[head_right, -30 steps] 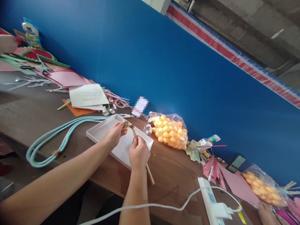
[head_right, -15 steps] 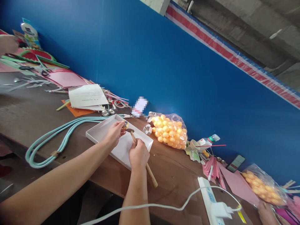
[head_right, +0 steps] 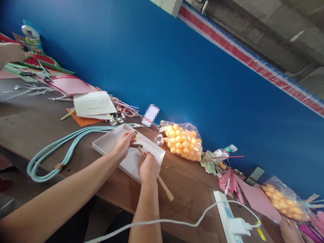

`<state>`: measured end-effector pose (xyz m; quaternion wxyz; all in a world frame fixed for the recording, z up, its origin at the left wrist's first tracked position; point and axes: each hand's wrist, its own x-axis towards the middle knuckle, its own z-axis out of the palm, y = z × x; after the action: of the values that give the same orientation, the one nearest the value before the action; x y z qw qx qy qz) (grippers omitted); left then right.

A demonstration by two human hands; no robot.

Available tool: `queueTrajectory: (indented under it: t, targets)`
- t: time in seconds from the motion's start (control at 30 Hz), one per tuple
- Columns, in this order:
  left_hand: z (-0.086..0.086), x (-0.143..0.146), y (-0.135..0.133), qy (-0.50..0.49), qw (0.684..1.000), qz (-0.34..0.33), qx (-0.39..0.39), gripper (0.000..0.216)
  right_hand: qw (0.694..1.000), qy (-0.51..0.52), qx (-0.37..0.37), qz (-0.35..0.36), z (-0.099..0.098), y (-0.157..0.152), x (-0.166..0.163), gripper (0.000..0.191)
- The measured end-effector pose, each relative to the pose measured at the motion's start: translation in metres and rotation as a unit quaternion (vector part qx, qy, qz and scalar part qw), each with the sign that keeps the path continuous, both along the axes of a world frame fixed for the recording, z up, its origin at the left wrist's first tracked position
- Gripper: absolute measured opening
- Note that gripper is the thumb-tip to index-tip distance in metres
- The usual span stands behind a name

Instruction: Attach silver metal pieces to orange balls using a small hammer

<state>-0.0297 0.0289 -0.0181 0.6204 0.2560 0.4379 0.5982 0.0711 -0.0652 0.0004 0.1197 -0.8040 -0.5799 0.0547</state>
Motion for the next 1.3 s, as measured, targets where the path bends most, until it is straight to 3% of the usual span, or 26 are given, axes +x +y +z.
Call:
queueTrajectory:
  t: [0.4,0.53,0.7,0.8,1.0,1.3]
  targets:
    - [0.003,0.001,-0.003,-0.002,1.000,-0.027,-0.006,0.035,0.999,0.033,0.018,0.020,-0.003,0.001,0.001,0.032]
    - [0.007,0.002,-0.007,0.000,0.997,-0.076,0.014,0.037,0.990,0.088,0.105,0.017,-0.006,0.003,0.001,0.033]
    - [0.014,0.003,-0.015,-0.002,0.986,-0.159,0.045,0.037,0.958,0.183,0.218,0.039,-0.007,0.002,-0.001,0.049]
    - [0.016,0.003,-0.020,0.002,0.978,-0.196,0.071,0.038,0.945,0.214,0.242,0.052,-0.006,0.002,-0.003,0.054]
    - [0.021,0.001,-0.028,-0.010,0.953,-0.280,0.119,0.037,0.929,0.240,0.274,0.066,-0.006,0.002,-0.004,0.047]
    - [0.022,0.001,-0.029,-0.002,0.942,-0.309,0.133,0.037,0.935,0.200,0.289,0.052,-0.003,0.000,-0.001,0.040]
